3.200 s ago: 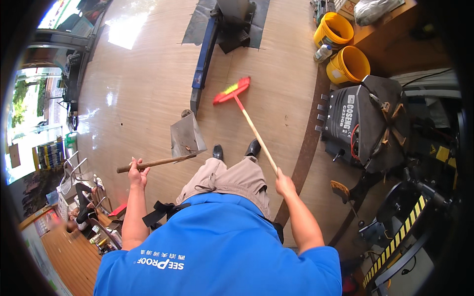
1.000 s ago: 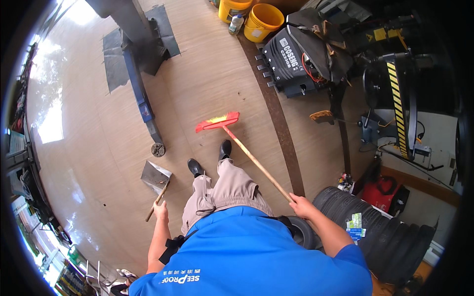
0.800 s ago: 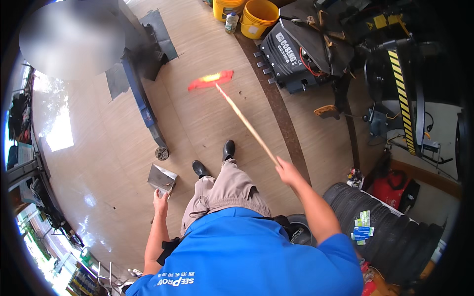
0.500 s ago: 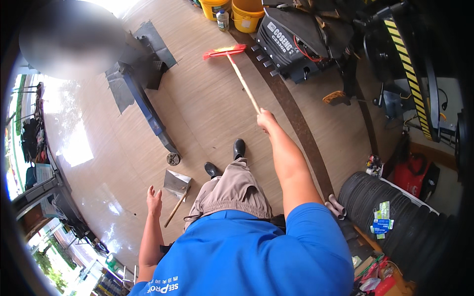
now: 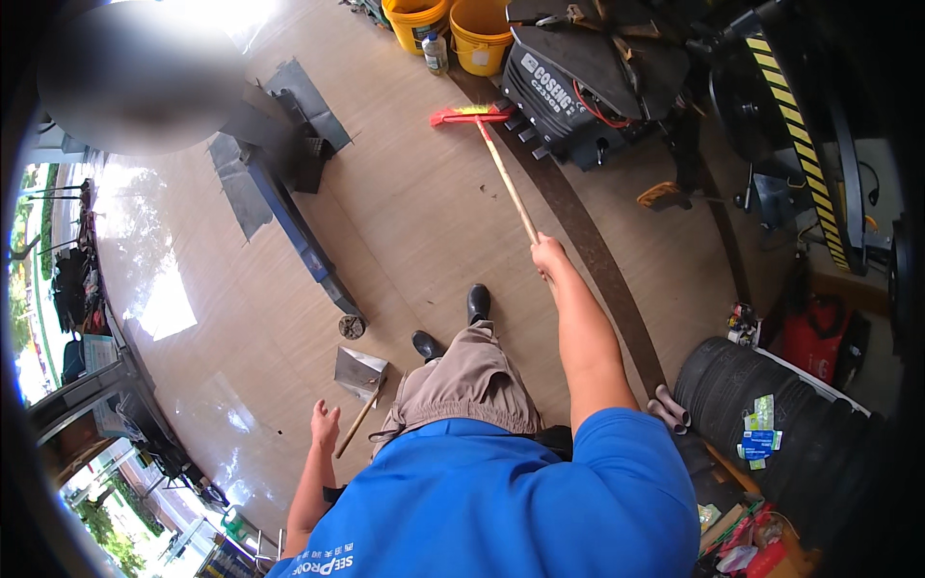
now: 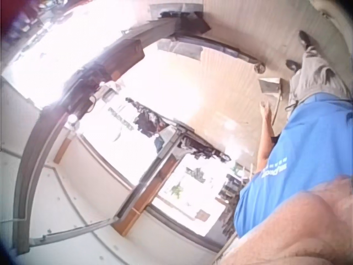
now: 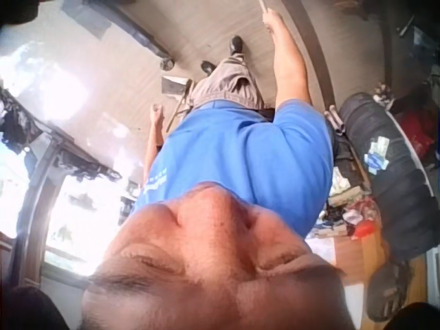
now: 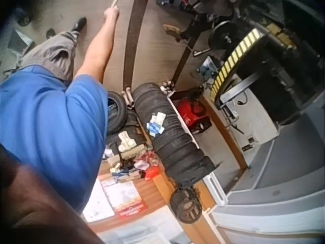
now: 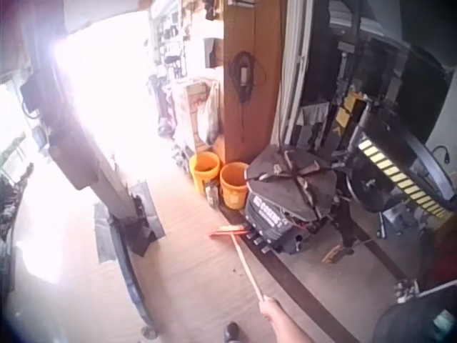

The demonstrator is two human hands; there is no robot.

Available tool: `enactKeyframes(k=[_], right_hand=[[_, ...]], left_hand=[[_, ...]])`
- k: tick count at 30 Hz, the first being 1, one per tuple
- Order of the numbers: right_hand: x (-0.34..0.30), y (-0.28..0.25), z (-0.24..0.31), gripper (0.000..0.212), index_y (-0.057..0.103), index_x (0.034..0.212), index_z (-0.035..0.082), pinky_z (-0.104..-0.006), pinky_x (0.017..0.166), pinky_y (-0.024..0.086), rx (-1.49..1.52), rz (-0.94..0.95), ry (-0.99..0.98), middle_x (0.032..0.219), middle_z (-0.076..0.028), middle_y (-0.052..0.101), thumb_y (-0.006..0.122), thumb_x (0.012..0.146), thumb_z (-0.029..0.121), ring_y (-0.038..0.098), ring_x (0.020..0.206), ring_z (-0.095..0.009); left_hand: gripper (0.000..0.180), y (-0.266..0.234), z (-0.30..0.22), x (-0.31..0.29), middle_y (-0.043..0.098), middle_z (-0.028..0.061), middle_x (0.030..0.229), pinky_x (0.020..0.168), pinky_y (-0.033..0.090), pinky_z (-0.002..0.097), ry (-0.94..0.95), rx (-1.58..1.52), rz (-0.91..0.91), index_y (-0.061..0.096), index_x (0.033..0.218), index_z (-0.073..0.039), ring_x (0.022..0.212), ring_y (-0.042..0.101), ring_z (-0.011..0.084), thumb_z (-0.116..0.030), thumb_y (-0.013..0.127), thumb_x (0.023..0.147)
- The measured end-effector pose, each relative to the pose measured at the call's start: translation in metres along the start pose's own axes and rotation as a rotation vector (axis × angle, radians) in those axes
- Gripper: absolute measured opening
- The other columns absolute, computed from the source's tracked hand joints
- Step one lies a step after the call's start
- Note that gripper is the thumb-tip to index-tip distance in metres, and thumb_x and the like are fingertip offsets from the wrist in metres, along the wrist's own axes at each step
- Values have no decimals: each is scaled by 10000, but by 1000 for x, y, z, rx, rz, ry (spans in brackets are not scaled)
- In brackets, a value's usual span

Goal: The person sweeps the floor of a workshop using a red broom and a dustpan. They move around equipment, tires, and a chair, sweeping debris into the dustpan and continuing across the room.

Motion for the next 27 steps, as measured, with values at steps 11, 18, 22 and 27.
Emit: enactKeyframes(k=[11,18,22,27], right_hand=[[-120,-12,-74,498,365,1384,150,-360,393,427,-66,96,43,636,-110,553,498,904,160,494,414,-197],[-61,19,-61,521,333,1396,151,-374,400,443,86,53,62,644,-133,568,497,904,197,519,420,-221],[-96,25,-92,540,323,1405,161,-386,403,451,33,102,55,661,-138,572,496,896,210,530,430,-232],[-67,15,-153,532,331,1405,175,-383,407,454,-70,-112,-190,662,-124,571,491,900,225,539,445,-226]], left_hand=[[609,24,-26,-23,415,175,1361,778,477,343,41,-203,55,341,1384,-129,1112,512,244,-206,624,850],[584,11,37,7,480,196,1286,789,487,323,21,93,47,392,1347,-81,1084,537,251,-201,642,834],[593,-6,6,6,485,19,972,536,412,289,-6,-163,31,333,1365,-128,722,465,117,-204,609,845],[598,0,-20,14,506,65,1149,607,442,308,100,-129,68,322,1377,-132,821,505,148,-222,600,855]])
Point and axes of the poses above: each hand's wrist, its own x-axis towards the middle knuckle, its own y-axis out of the palm, z = x × y, the point moved 1 cm from there along x, towards the middle knuckle
